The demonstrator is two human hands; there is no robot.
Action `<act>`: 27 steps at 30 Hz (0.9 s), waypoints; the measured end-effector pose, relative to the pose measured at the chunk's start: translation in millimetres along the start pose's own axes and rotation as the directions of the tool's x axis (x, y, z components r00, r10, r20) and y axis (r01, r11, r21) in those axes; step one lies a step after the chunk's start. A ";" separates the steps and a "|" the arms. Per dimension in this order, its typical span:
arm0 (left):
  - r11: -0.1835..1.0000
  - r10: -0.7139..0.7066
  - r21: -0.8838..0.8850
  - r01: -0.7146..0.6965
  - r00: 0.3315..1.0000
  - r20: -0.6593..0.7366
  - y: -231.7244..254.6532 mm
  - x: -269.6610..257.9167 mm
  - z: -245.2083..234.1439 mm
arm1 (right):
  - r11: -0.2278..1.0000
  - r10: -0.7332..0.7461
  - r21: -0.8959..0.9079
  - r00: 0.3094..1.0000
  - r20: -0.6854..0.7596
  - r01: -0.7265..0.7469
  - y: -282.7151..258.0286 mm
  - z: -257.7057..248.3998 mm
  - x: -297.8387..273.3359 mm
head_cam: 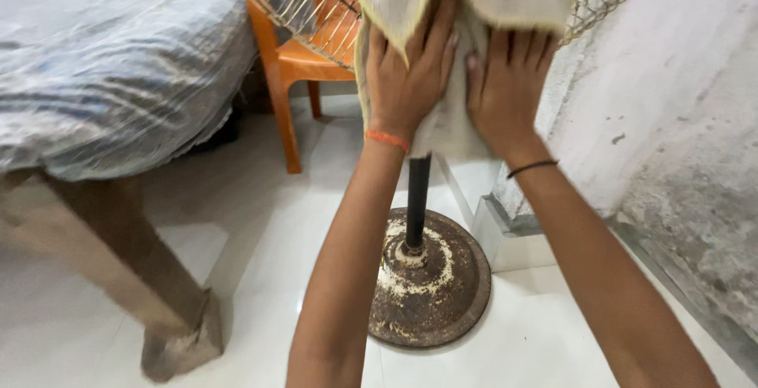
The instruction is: The person wipes the metal cage, base, and stand of a standing fan using a cloth. The person cleans the fan in a room with a bed and a plastic chair.
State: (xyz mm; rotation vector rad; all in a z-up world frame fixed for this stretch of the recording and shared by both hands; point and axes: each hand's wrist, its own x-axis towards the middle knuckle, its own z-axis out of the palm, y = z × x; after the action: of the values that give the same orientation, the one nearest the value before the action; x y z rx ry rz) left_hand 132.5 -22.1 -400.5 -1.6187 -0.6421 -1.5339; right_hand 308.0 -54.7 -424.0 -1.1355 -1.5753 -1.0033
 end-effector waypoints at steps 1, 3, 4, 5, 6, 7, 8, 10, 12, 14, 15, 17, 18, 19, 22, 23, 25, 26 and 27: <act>1.000 0.013 -0.013 -0.013 0.999 0.031 1.4 -10.5 2.0 | 1.000 0.031 0.004 0.999 0.020 -0.031 -0.3 8.8 -14.9; 0.996 0.029 -0.081 -0.020 0.994 0.103 2.2 -38.2 3.2 | 0.996 0.081 -0.031 0.995 0.063 -0.079 0.3 26.8 -44.6; 0.991 0.032 -0.130 -0.014 0.990 0.139 -0.6 -54.2 2.6 | 0.994 0.096 -0.066 0.992 0.083 -0.091 -0.6 38.0 -56.3; 0.992 0.058 -0.122 -0.036 0.980 0.189 -4.1 -72.7 0.5 | 0.990 0.112 -0.102 0.989 0.101 -0.102 -0.5 47.7 -67.0; 0.992 0.083 -0.109 -0.058 0.967 0.241 -8.8 -92.4 -3.0 | 0.990 0.134 -0.073 0.981 0.143 -0.124 -1.7 56.9 -78.5; 0.985 0.069 -0.170 -0.023 0.960 0.270 -12.2 -111.1 -5.4 | 0.988 0.154 -0.046 0.971 0.184 -0.148 -3.0 64.5 -90.0; 0.974 0.057 -0.226 0.014 0.950 0.306 -14.4 -128.0 -6.1 | 0.984 0.174 -0.013 0.958 0.230 -0.176 -4.4 72.1 -100.8; 0.991 0.068 -0.137 0.004 0.856 0.513 -16.2 -154.0 -3.5 | 0.979 0.167 -0.160 0.942 0.291 -0.124 -4.3 82.5 -119.9; 0.992 0.013 -0.112 0.059 0.834 0.552 -18.3 -170.1 -4.2 | 0.976 0.138 -0.205 0.946 0.294 -0.078 -8.5 90.4 -134.9; 0.968 -0.097 -0.173 0.184 0.904 0.416 -17.8 -165.0 3.8 | 0.985 0.079 -0.170 0.972 0.219 -0.041 -7.7 97.5 -135.1; 0.960 -0.110 -0.194 0.201 0.910 0.401 -19.6 -155.6 12.1 | 0.992 0.069 -0.117 0.979 0.191 -0.047 -7.5 106.9 -128.1; 0.937 -0.153 -0.234 0.258 0.910 0.386 -14.2 -142.5 27.9 | 0.999 0.049 -0.008 0.986 0.159 -0.049 -8.3 124.8 -123.2; 0.902 -0.195 -0.275 0.332 0.883 0.426 -11.0 -139.0 35.1 | 0.997 0.048 -0.074 0.977 0.206 -0.034 -8.1 135.4 -121.8; 0.859 -0.232 -0.312 0.405 0.853 0.467 -2.9 -136.6 44.6 | 0.990 0.050 -0.139 0.967 0.251 -0.015 -6.5 147.0 -120.9; 0.607 -0.429 -0.424 0.672 0.726 0.537 21.8 -159.3 56.4 | 0.938 0.118 0.309 0.983 0.144 -0.158 -16.1 181.7 -147.1; 0.483 -0.500 -0.462 0.744 0.667 0.552 27.8 -172.1 59.0 | 0.816 0.186 0.543 0.979 0.083 -0.201 -19.1 192.7 -161.0; 0.493 -0.540 -0.396 0.774 0.630 0.558 43.1 -204.9 58.2 | 0.907 0.194 0.365 0.978 0.081 -0.211 -28.5 208.7 -201.4; 0.498 -0.562 -0.361 0.789 0.610 0.558 49.7 -224.6 54.5 | 0.939 0.194 0.274 0.978 0.081 -0.209 -35.7 215.5 -224.4; 0.476 -0.563 -0.283 0.833 0.536 0.629 55.9 -245.0 50.1 | 0.739 0.385 0.508 0.896 0.220 -0.442 -42.1 220.3 -247.3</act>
State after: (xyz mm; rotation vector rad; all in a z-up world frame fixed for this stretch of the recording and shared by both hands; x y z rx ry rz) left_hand 172.8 27.0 -648.8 -2.3977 -1.4030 -2.1007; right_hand 257.9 90.3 -720.7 -1.0606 -1.4556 -0.1656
